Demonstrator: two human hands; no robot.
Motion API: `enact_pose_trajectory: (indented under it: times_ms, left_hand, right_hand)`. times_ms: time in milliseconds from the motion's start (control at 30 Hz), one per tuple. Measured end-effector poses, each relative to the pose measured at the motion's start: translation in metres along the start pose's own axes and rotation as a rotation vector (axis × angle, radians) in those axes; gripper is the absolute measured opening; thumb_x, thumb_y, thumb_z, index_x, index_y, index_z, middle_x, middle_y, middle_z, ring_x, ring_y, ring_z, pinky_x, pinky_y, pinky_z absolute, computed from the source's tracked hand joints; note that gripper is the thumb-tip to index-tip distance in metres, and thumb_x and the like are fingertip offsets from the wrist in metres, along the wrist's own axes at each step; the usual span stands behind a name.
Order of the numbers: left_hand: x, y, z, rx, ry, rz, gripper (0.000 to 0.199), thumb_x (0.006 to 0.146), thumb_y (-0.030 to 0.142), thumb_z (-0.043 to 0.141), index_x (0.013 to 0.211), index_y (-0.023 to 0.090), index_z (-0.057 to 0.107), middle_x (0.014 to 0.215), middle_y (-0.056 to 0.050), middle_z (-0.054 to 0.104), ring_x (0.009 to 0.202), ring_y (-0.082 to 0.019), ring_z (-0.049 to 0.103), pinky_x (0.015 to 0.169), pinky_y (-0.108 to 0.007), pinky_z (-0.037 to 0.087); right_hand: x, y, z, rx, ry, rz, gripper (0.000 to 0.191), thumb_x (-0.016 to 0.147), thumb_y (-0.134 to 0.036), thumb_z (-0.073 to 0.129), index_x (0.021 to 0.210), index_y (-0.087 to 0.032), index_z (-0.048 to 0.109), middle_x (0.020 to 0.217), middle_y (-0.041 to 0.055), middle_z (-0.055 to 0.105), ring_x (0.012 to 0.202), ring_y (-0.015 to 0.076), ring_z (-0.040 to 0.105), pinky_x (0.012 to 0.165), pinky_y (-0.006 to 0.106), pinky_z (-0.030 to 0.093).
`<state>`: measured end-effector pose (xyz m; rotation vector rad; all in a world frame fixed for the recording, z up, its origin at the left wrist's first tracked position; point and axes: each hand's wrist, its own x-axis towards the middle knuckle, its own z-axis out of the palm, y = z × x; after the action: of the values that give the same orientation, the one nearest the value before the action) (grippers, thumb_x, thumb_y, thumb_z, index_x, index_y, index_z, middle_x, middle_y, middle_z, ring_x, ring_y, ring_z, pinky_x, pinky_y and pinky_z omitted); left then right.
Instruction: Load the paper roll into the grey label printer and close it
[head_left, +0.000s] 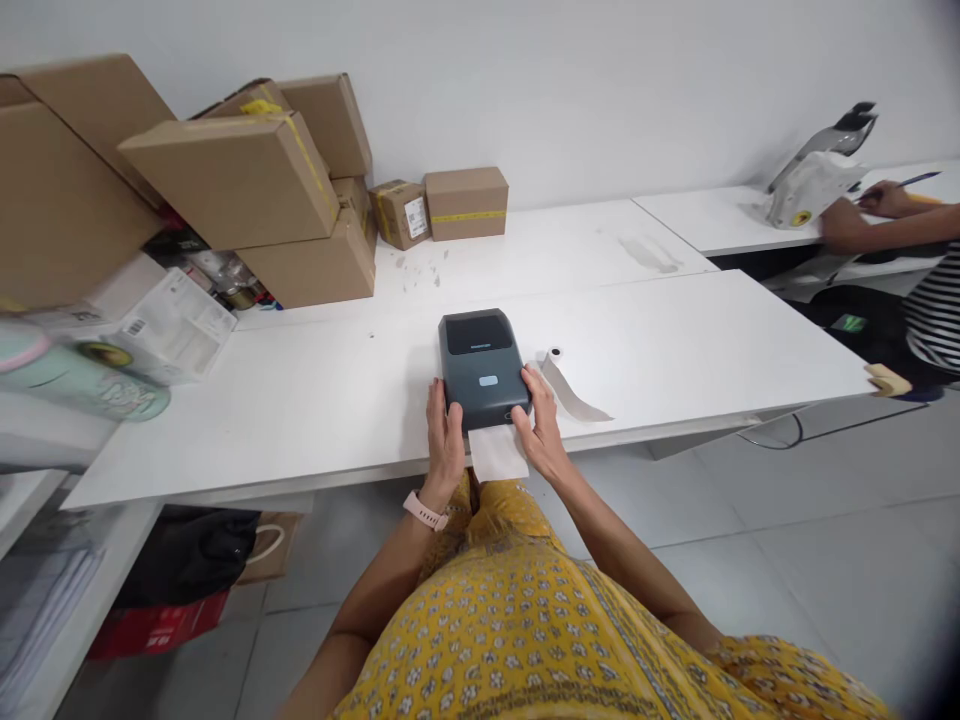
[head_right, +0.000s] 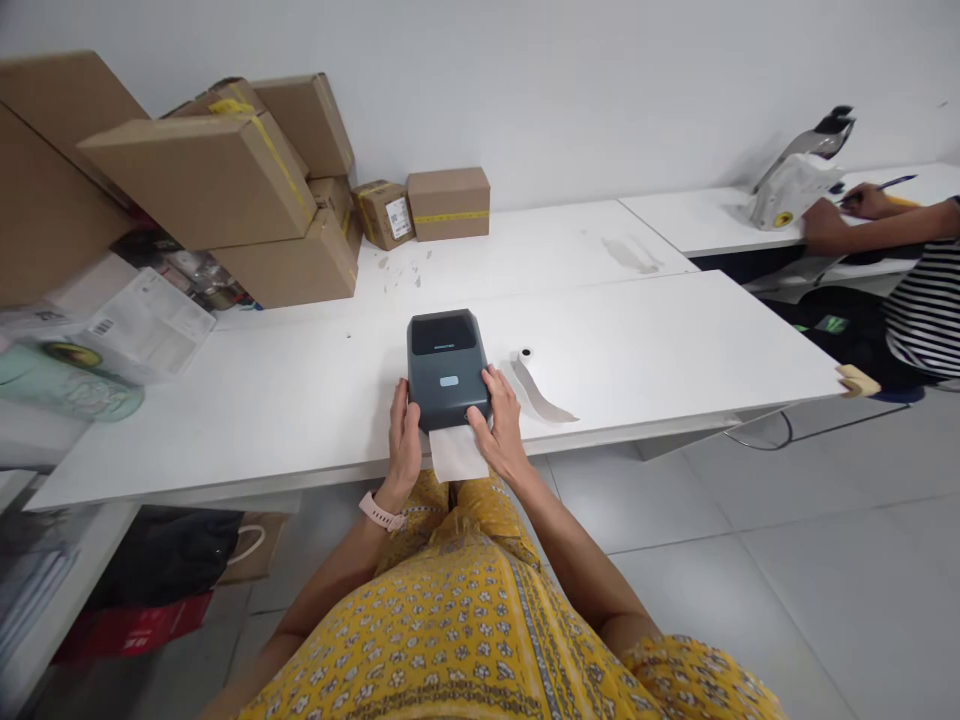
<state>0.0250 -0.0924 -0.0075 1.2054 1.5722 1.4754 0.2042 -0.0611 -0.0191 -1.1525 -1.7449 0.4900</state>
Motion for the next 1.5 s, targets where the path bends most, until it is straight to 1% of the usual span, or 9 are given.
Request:
enact_pose_trajectory:
  times_ms: [167, 533, 800, 900, 1067, 1200, 1333, 1433, 1500]
  left_hand:
    - [-0.002, 0.001, 0.008, 0.047, 0.001, 0.096, 0.073, 0.105, 0.066, 0.037, 0.167, 0.029, 0.032, 0.180, -0.008, 0.021, 0.169, -0.023, 0.012, 0.137, -0.050, 0.013]
    - [-0.005, -0.007, 0.014, -0.199, 0.007, 0.017, 0.080, 0.098, 0.063, 0.060, 0.166, 0.028, 0.034, 0.175, -0.012, 0.036, 0.160, -0.028, 0.038, 0.129, -0.046, 0.037]
    - [-0.001, -0.001, 0.009, -0.076, 0.077, 0.092, 0.074, 0.098, 0.065, 0.056, 0.160, 0.027, 0.046, 0.176, -0.012, 0.031, 0.166, -0.029, 0.023, 0.135, -0.050, 0.023]
    - [0.018, 0.019, 0.005, -0.111, 0.067, 0.192, 0.071, 0.102, 0.067, 0.046, 0.159, 0.025, 0.048, 0.174, -0.012, 0.036, 0.165, -0.027, 0.027, 0.135, -0.047, 0.025]
    - [0.087, 0.050, -0.003, -0.158, 0.050, 0.291, 0.062, 0.107, 0.060, 0.038, 0.160, 0.027, 0.042, 0.168, -0.009, 0.048, 0.157, -0.024, 0.043, 0.131, -0.043, 0.034]
    - [0.130, 0.034, 0.002, -0.053, 0.054, 0.196, 0.065, 0.097, 0.039, 0.064, 0.157, 0.022, 0.045, 0.162, -0.017, 0.053, 0.156, -0.029, 0.045, 0.128, -0.048, 0.037]
    - [0.135, 0.006, 0.016, 0.078, 0.006, 0.041, 0.068, 0.088, 0.025, 0.069, 0.153, 0.018, 0.050, 0.161, -0.019, 0.054, 0.151, -0.033, 0.051, 0.127, -0.053, 0.037]
    - [0.130, -0.001, 0.021, 0.117, 0.029, 0.038, 0.065, 0.091, 0.025, 0.066, 0.153, 0.016, 0.050, 0.159, -0.020, 0.057, 0.148, -0.032, 0.055, 0.126, -0.050, 0.040]
    - [0.128, 0.001, 0.021, 0.152, 0.047, 0.053, 0.064, 0.092, 0.026, 0.065, 0.153, 0.017, 0.049, 0.159, -0.020, 0.056, 0.147, -0.032, 0.055, 0.124, -0.050, 0.041]
  right_hand:
    - [0.003, -0.002, 0.003, 0.041, 0.007, 0.032, 0.061, 0.109, -0.060, 0.035, 0.163, -0.032, 0.038, 0.169, 0.0115, 0.044, 0.160, 0.0313, 0.036, 0.130, 0.063, 0.030]
    - [-0.009, 0.002, 0.025, 0.166, 0.119, 0.165, 0.069, 0.107, -0.057, 0.046, 0.167, -0.027, 0.031, 0.169, 0.0155, 0.044, 0.156, 0.0284, 0.044, 0.126, 0.053, 0.043]
    - [0.003, 0.000, 0.008, -0.026, 0.115, 0.081, 0.058, 0.108, -0.056, 0.039, 0.161, -0.031, 0.042, 0.163, 0.0145, 0.052, 0.159, 0.0344, 0.038, 0.126, 0.069, 0.031]
    - [0.032, -0.006, -0.004, -0.098, 0.118, -0.016, 0.059, 0.109, -0.056, 0.032, 0.162, -0.032, 0.037, 0.164, 0.0139, 0.050, 0.159, 0.0336, 0.038, 0.126, 0.068, 0.031]
    - [0.122, -0.023, -0.007, -0.236, 0.118, -0.134, 0.070, 0.109, -0.057, 0.027, 0.170, -0.026, 0.013, 0.173, 0.0154, 0.036, 0.162, 0.0340, 0.030, 0.128, 0.062, 0.029]
    - [0.195, -0.023, 0.005, -0.219, 0.113, -0.167, 0.073, 0.109, -0.058, 0.020, 0.171, -0.024, 0.001, 0.172, 0.0152, 0.038, 0.157, 0.0342, 0.041, 0.123, 0.057, 0.039]
    - [0.255, -0.005, 0.014, -0.202, 0.058, -0.189, 0.076, 0.109, -0.062, 0.019, 0.171, -0.025, -0.004, 0.172, 0.0147, 0.038, 0.151, 0.0345, 0.049, 0.118, 0.057, 0.045]
    - [0.278, 0.003, 0.013, -0.215, -0.031, -0.166, 0.077, 0.109, -0.064, 0.022, 0.170, -0.023, 0.002, 0.169, 0.0161, 0.042, 0.146, 0.0332, 0.054, 0.117, 0.056, 0.046]
    - [0.273, 0.000, 0.009, -0.236, 0.005, -0.176, 0.076, 0.108, -0.061, 0.029, 0.169, -0.020, 0.012, 0.168, 0.0171, 0.042, 0.148, 0.0333, 0.051, 0.120, 0.056, 0.044]
